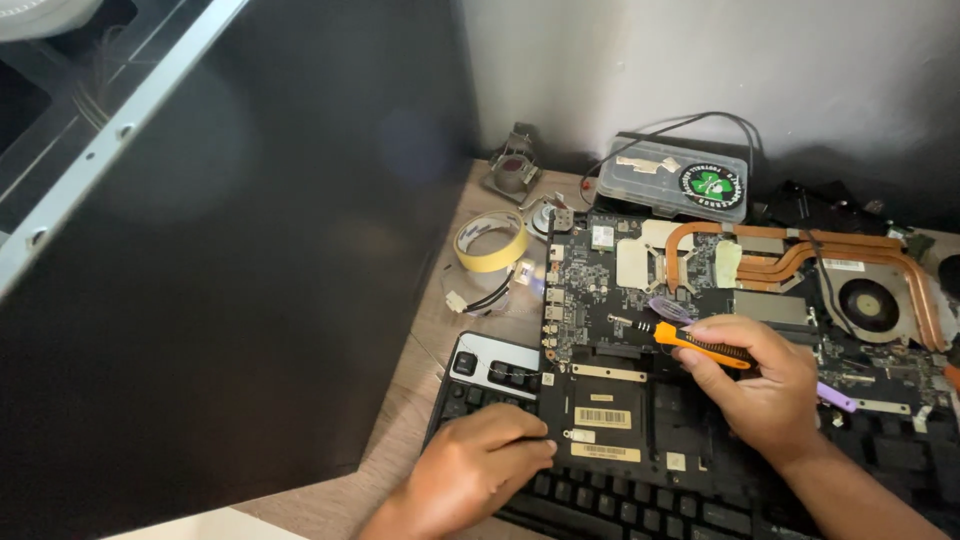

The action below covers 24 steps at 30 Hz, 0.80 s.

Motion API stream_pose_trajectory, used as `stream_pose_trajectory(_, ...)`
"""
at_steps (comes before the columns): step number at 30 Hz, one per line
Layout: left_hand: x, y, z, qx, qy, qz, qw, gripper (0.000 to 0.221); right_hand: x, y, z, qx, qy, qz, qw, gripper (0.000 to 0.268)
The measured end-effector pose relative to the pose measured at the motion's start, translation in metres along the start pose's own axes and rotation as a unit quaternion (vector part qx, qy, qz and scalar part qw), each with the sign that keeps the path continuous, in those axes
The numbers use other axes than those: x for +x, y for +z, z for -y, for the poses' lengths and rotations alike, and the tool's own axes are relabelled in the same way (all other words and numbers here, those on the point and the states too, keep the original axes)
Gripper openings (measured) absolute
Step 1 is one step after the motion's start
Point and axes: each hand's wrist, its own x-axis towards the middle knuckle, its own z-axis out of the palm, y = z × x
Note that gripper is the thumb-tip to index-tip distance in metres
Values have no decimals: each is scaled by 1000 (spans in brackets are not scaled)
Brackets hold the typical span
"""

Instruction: Cleaning a laptop motherboard with a toothbrush, applying tape, and using a screwdriver to secure components.

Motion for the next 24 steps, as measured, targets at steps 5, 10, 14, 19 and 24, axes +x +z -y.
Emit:
stream_pose_trajectory(5,4,-2,1,7,3,22,1000,10,-1,0,-1,-2,3,2,1000,22)
stream_pose_trajectory(10,14,-8,-11,112,32,55,992,15,-2,2,0,-1,3,2,1000,22)
stream_pose_trajectory(14,15,-17,-15,227,128,57,964,20,-5,2,-4,-2,9,-4,1000,22)
stream_pose_trajectory(19,-1,-17,-1,202,175,54,962,2,-6,1,-6,-1,2,-1,1000,23)
stream_pose_trajectory(24,-6,-11,-4,219,164,63,960,2,-2,1,3,-12,-11,0,1000,21)
